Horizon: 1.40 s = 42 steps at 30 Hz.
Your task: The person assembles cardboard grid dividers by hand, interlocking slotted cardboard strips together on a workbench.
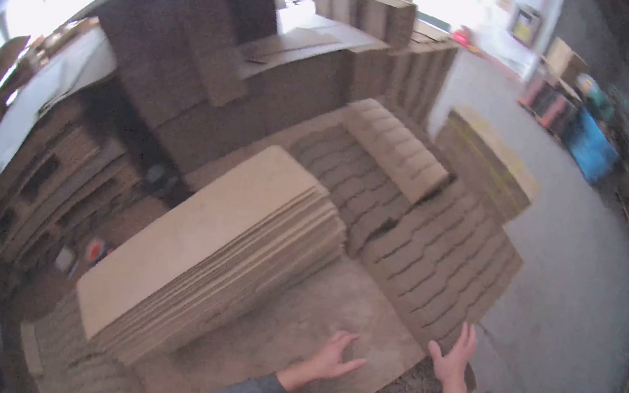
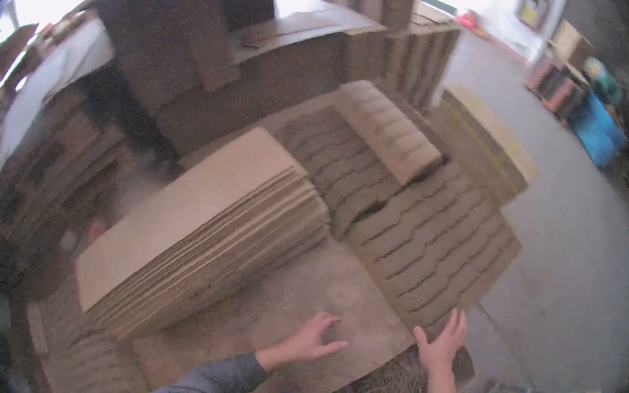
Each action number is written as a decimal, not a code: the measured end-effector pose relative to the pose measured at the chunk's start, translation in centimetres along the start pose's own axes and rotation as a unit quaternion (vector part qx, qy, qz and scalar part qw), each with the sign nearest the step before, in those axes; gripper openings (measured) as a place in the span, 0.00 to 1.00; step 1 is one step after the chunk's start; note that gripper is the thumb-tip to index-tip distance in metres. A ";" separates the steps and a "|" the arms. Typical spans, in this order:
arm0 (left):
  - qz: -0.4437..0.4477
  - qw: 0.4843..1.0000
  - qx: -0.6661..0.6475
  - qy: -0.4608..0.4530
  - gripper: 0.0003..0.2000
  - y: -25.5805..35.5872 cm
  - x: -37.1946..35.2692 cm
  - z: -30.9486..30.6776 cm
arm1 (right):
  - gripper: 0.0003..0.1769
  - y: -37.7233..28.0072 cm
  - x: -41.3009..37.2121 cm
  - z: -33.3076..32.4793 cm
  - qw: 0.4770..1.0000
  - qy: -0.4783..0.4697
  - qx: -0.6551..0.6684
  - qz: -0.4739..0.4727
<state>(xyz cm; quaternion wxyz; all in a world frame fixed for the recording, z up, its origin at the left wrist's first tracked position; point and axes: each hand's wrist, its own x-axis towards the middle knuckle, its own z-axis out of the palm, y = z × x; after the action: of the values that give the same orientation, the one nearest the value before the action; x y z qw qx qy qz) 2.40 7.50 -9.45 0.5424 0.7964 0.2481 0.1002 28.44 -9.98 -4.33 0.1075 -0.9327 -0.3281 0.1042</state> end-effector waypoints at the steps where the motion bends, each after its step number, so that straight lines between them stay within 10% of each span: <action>1: 0.005 1.000 0.004 0.011 0.36 0.2 -0.5 0.2 | 0.51 0.2 -0.4 0.3 0.999 0.023 0.023 -0.012; 14: -0.053 0.971 0.080 0.221 0.29 6.5 -15.6 0.4 | 0.29 -1.6 -7.9 0.7 0.961 -0.084 0.258 -0.047; 23: -0.244 0.780 0.088 0.569 0.22 -1.9 -34.1 -3.2 | 0.21 -4.2 -9.7 8.3 0.928 -0.123 0.347 -0.060; 31: -0.279 0.595 -0.328 0.678 0.34 -7.5 -35.9 -13.8 | 0.21 -16.6 -1.2 7.8 0.935 -0.143 0.324 0.020; 38: -0.116 0.679 -0.348 0.636 0.33 -7.7 -34.4 -18.9 | 0.36 -25.0 10.6 15.4 0.878 -0.090 0.462 0.091; 39: -0.331 0.838 -0.080 0.427 0.27 -4.3 -33.6 -19.8 | 0.37 -25.6 11.1 15.1 0.872 -0.085 0.470 0.112; 41: -0.502 0.789 0.355 -0.008 0.21 -0.9 -33.1 -21.0 | 0.40 -26.9 12.2 14.2 0.863 -0.075 0.479 0.143; 42: -0.544 0.780 0.310 0.021 0.14 -4.6 -33.6 -20.9 | 0.42 -27.4 12.3 13.5 0.848 -0.079 0.501 0.156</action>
<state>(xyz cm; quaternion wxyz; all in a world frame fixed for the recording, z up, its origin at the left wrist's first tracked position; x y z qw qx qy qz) -36.70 8.91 -1.76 0.2255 0.6519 0.6690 -0.2768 18.13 20.45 -11.36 0.5160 -0.7796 -0.0895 0.3434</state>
